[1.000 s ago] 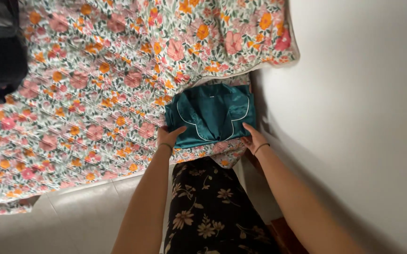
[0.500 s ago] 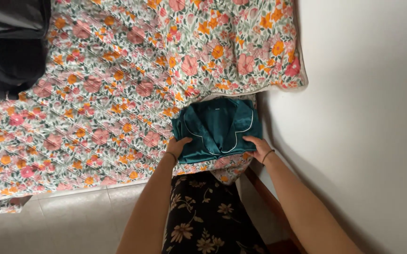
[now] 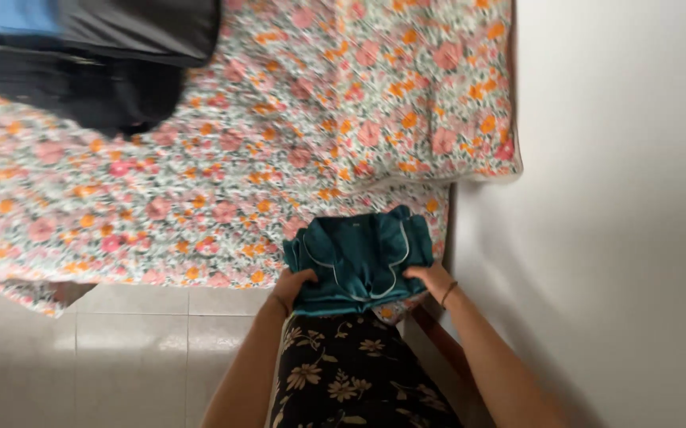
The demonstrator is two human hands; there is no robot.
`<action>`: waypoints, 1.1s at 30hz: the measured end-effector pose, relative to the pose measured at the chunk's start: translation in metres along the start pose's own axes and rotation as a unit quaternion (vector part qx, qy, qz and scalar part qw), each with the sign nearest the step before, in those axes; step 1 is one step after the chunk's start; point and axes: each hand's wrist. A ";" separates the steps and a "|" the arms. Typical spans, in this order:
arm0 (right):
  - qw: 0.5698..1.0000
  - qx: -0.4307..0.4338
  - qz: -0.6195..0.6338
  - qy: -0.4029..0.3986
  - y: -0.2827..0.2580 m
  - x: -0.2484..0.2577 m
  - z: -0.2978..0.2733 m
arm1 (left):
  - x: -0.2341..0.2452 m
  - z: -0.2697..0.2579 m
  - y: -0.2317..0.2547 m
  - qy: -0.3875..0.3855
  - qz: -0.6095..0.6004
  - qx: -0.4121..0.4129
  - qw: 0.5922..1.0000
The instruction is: The person is packing items like a laptop, pouches, and glasses into a backpack.
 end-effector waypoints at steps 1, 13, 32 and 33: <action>1.000 0.015 -0.007 -0.003 -0.060 0.008 0.003 | 0.002 -0.016 0.004 0.006 -0.007 -0.014 1.000; 0.986 -0.072 0.133 -0.076 -0.421 -0.081 -0.023 | 0.052 -0.217 0.067 0.239 0.204 -0.264 0.912; 0.878 0.344 -0.308 -0.125 -0.717 -0.311 -0.053 | 0.291 -0.368 0.126 0.134 -0.287 -0.224 0.922; 0.860 0.350 -0.343 -0.142 -0.722 -0.319 -0.051 | 0.301 -0.367 0.128 0.093 -0.352 -0.216 0.906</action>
Point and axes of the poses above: each hand's wrist, its own z-axis towards the middle knuckle, its own x-axis out of the back of the hand, y = z × x, and after that the axes turned 5 degrees about -x, right-handed
